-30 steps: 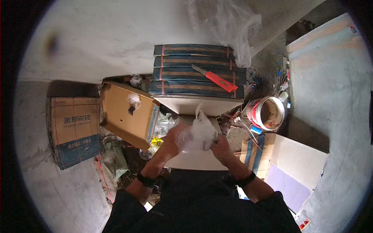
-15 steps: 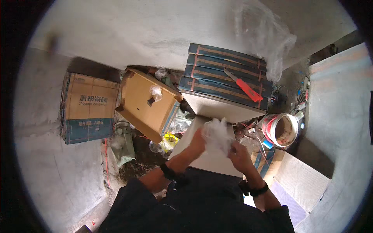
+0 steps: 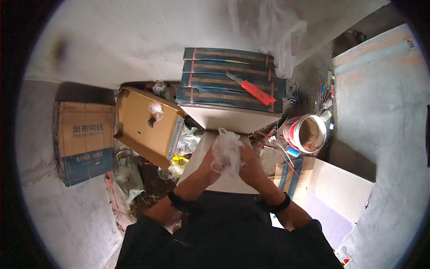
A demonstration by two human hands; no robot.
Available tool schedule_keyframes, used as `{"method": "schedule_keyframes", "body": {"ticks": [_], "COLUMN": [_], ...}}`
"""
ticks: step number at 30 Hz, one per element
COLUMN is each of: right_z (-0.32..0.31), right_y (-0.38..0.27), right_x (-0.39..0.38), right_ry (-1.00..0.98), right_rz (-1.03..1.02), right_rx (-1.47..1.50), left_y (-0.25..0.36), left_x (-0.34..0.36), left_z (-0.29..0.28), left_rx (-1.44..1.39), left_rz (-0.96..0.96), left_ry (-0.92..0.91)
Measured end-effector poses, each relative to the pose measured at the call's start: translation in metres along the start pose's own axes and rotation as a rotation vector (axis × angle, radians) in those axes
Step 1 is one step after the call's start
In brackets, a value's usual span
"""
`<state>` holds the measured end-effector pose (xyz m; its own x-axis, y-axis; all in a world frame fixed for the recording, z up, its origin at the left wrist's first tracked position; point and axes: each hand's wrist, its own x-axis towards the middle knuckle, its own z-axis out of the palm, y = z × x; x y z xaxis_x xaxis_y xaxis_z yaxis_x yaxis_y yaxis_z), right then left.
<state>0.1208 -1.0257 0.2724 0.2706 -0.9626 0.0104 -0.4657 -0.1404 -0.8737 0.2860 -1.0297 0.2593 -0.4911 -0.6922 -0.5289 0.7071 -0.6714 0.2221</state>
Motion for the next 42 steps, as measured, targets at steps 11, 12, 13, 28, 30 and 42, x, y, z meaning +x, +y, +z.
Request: {"method": "schedule_keyframes", "body": {"ticks": [11,12,13,28,30,42], "right_z": [-0.036,-0.031,-0.027,-0.009,0.0,0.005], "right_y": [0.014,0.009,0.005,-0.017,-0.024,-0.037], "right_x": [0.007,0.01,0.013,-0.001,0.005,-0.006], "right_ry": [0.109,0.102,0.083,0.152,0.155,-0.142], "right_rz": [0.183,0.174,0.092,0.157,0.011,-0.264], "right_rx": [-0.054,-0.045,-0.073,0.232,0.088,-0.178], "left_y": [0.033,0.026,0.017,0.01,-0.026,-0.001], "left_x": [-0.005,-0.006,0.001,0.015,0.012,0.023], "left_z": [-0.033,-0.027,-0.033,0.015,0.024,0.033], "left_rx": [0.569,0.656,0.696,0.124,0.24,-0.057], "left_rz": [0.407,0.473,0.278,0.104,0.207,0.025], "left_ry": [0.239,0.063,0.049,0.004,0.238,0.033]}}
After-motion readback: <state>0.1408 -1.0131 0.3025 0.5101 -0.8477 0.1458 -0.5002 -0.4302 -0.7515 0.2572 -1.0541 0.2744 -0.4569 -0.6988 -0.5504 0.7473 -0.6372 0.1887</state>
